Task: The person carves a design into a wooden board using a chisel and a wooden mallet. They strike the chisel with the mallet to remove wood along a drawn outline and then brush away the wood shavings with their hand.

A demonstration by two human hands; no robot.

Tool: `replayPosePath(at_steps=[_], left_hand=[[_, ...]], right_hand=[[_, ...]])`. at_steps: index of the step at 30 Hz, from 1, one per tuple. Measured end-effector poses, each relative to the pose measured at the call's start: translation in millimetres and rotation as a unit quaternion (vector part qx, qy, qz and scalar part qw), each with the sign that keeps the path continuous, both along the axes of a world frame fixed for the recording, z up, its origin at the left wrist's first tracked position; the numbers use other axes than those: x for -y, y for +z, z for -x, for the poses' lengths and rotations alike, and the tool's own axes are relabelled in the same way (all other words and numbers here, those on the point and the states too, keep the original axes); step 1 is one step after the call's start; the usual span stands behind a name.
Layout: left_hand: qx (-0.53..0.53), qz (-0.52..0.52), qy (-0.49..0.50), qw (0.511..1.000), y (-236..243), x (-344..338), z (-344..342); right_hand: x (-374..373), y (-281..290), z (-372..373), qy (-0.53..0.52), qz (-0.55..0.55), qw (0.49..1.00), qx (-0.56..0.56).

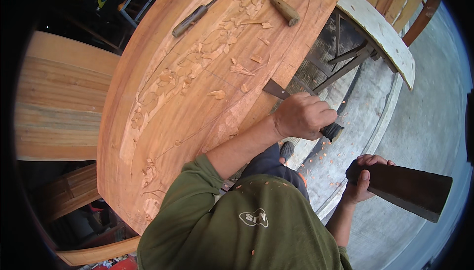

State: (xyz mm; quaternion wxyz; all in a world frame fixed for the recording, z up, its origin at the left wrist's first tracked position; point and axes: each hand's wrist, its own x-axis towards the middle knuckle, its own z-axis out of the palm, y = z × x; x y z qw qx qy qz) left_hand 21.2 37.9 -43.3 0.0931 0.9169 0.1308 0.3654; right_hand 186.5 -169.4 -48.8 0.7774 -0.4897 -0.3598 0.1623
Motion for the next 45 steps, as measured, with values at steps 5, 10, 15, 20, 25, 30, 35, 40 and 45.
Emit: replayPosePath(at_steps=[5,10,15,20,25,30,35,40,45], left_hand=[[0.033,0.040,-0.006,0.999,9,-8,-3],[0.013,0.033,-0.008,0.999,-2,-9,-1],[-0.004,0.024,-0.008,1.000,-1,-6,-3],[-0.011,0.008,-0.001,1.000,-8,-8,-5],[-0.035,0.003,-0.021,0.999,-9,-6,-4],[-0.022,-0.012,0.000,1.000,-5,-10,2],[-0.040,0.011,-0.005,0.999,0,19,13],[-0.004,0.039,-0.002,0.999,9,17,19],[0.033,0.035,-0.013,0.999,6,15,16]], right_hand=[[-13,-25,26,0.021,0.017,0.998,-0.063],[-6,-81,18,0.054,0.323,0.929,0.170],[-15,-88,57,0.034,0.136,0.985,-0.100],[-4,-96,29,0.021,0.291,0.956,0.043],[-20,-84,54,0.002,0.329,0.943,0.054],[-14,-93,57,0.029,0.227,0.973,-0.022],[10,-85,49,0.040,0.229,0.971,-0.064],[15,-42,30,0.029,0.116,0.991,-0.062],[3,-63,59,0.013,0.020,0.998,-0.066]])
